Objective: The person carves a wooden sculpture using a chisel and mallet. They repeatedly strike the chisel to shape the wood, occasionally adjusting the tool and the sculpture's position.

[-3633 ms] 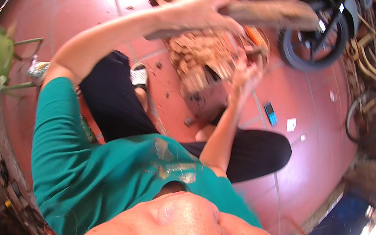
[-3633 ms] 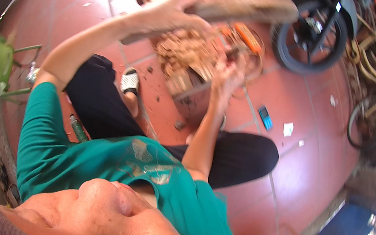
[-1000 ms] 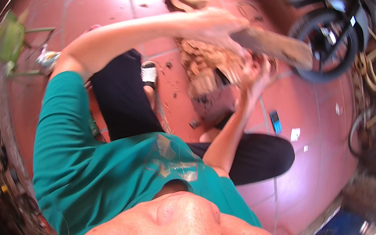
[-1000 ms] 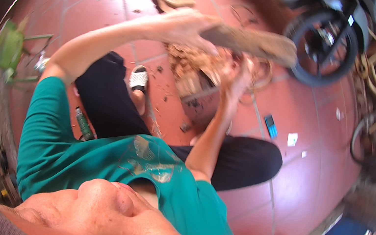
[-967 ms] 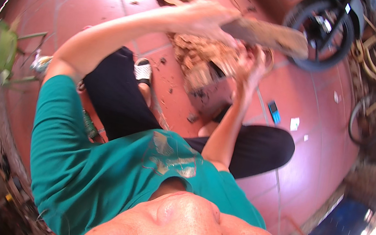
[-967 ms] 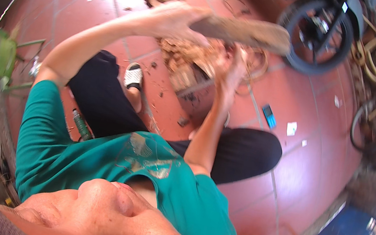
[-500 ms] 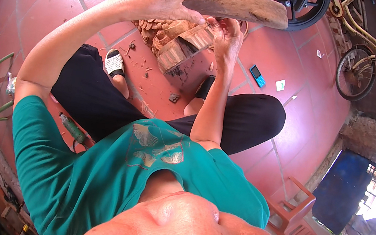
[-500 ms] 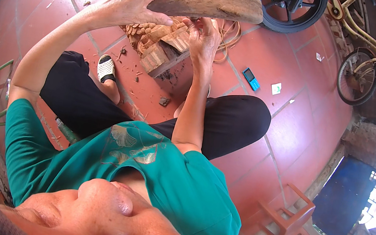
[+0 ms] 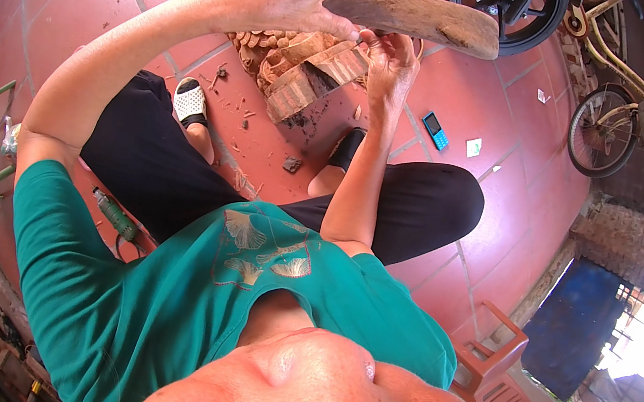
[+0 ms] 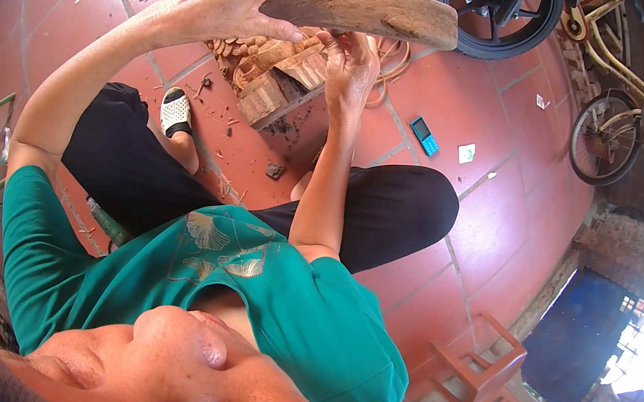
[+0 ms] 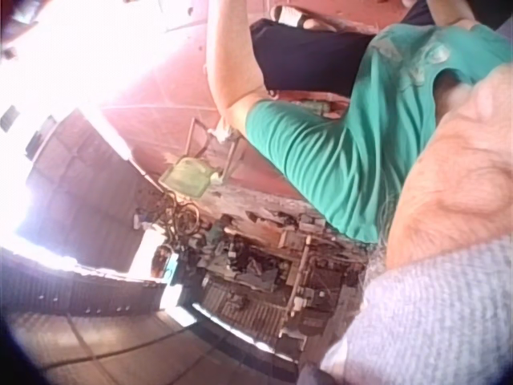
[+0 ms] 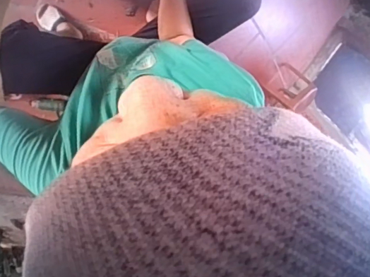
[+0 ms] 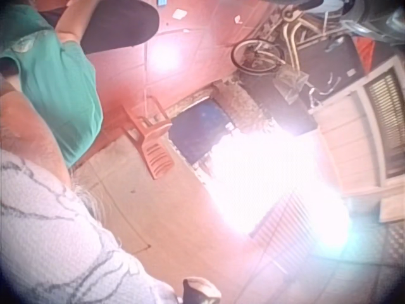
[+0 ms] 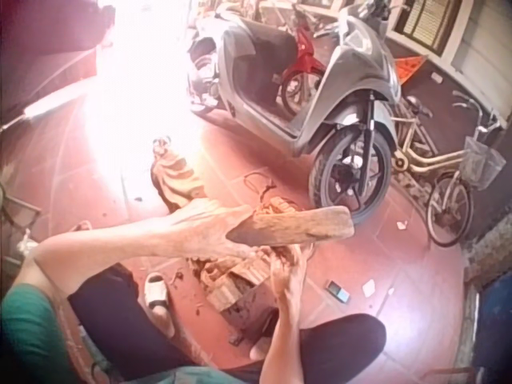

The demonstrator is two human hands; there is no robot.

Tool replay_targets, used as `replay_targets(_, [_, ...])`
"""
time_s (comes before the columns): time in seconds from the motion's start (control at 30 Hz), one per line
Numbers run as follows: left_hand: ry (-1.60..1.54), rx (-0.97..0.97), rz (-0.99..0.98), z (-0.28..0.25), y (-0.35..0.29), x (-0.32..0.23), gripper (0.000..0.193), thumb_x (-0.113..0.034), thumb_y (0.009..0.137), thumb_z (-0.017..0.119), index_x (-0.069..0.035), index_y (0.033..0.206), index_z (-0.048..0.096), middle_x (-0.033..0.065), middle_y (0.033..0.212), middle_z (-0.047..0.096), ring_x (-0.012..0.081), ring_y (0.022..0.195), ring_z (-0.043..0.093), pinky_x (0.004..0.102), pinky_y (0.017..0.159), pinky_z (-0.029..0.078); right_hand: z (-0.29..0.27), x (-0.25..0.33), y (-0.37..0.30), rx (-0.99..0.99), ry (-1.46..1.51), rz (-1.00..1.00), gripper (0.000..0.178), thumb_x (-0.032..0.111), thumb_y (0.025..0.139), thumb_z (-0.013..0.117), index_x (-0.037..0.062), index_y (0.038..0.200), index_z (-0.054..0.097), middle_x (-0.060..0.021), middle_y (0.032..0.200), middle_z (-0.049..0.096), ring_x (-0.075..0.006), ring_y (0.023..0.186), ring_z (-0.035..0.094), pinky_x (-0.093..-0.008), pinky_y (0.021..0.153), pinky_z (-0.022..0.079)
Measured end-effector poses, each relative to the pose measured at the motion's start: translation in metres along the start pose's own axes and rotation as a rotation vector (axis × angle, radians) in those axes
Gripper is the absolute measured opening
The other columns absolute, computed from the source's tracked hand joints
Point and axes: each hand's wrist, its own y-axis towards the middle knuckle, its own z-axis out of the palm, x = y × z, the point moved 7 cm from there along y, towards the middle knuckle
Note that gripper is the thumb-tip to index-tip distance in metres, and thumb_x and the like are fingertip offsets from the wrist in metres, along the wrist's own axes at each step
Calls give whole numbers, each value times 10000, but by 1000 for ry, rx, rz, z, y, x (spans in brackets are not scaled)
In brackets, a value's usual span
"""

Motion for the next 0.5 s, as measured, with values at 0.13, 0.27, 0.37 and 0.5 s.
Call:
replay_targets(0.13, [-28, 91, -110, 5, -1, 7, 603, -550, 870, 725, -17, 1085, 544, 167, 626, 535, 286, 569, 548, 420, 585, 437, 2, 10, -1, 17, 23, 32, 293, -131, 837, 675, 41, 1075, 684, -66, 920, 655, -156, 847, 684, -297, 763, 513])
replay_targets(0.27, [-71, 113, -165, -2, 1, -3, 623, -556, 875, 713, -19, 1147, 556, 180, 683, 571, 298, 627, 582, 427, 625, 452, 1, 30, -2, -13, 96, 18, 288, -148, 858, 657, 23, 1088, 681, -49, 939, 645, -143, 857, 683, -289, 777, 521])
replay_targets(0.37, [-45, 112, -161, -2, 1, -2, 639, -563, 879, 704, -19, 1180, 558, 183, 705, 580, 298, 650, 587, 428, 642, 454, 2, 36, -1, -7, 113, -17, 259, -121, 873, 669, 15, 1093, 676, -34, 936, 634, -133, 857, 682, -285, 771, 519])
replay_targets(0.5, [-58, 163, -208, 4, 0, 5, 663, -577, 870, 707, -15, 1191, 560, 184, 711, 583, 297, 656, 589, 428, 647, 458, 6, 9, 1, 37, 33, 40, 218, -44, 882, 709, 31, 1084, 678, -44, 916, 668, -143, 840, 691, -291, 759, 516])
